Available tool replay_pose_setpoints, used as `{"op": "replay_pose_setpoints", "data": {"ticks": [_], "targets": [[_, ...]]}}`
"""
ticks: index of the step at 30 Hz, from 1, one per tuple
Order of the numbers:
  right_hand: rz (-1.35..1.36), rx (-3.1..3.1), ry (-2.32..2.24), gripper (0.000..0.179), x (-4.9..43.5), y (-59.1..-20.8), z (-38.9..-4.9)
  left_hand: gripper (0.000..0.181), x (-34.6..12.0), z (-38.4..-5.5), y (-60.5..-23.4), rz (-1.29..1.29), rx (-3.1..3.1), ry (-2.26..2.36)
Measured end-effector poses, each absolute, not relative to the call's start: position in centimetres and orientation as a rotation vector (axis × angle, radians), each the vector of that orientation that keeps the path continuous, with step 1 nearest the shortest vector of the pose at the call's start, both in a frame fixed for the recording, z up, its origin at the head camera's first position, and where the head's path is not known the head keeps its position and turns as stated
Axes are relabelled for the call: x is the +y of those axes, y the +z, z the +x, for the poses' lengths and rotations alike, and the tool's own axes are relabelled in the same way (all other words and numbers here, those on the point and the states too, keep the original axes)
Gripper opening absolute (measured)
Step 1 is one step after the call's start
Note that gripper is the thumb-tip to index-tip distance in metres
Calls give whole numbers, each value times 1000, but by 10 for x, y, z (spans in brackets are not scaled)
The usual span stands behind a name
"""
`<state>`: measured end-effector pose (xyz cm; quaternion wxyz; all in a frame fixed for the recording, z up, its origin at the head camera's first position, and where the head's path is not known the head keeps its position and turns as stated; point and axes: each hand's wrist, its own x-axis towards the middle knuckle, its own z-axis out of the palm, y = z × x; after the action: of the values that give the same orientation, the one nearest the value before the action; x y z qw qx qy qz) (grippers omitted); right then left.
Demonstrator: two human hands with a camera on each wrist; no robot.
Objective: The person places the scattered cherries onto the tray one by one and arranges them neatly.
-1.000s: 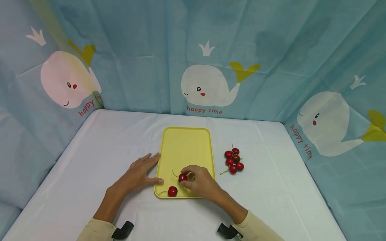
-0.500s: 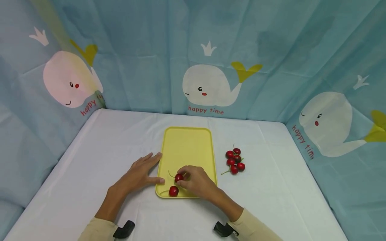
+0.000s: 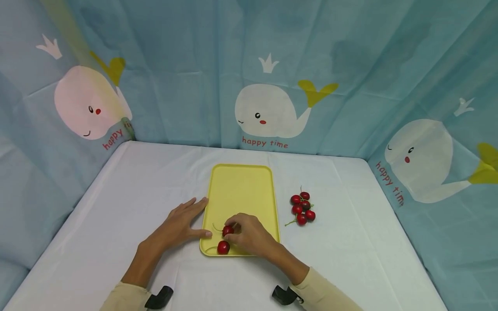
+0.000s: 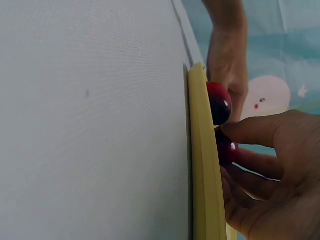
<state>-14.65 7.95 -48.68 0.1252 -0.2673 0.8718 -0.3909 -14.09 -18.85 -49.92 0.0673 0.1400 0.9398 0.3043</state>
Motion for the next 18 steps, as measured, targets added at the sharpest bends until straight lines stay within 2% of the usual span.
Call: {"op": "replay_pose_setpoints", "data": {"ticks": [18], "targets": [[-796,2567,-1110,34,84,-484,-145,106,-187,-141,-497,398,2828,883]]}}
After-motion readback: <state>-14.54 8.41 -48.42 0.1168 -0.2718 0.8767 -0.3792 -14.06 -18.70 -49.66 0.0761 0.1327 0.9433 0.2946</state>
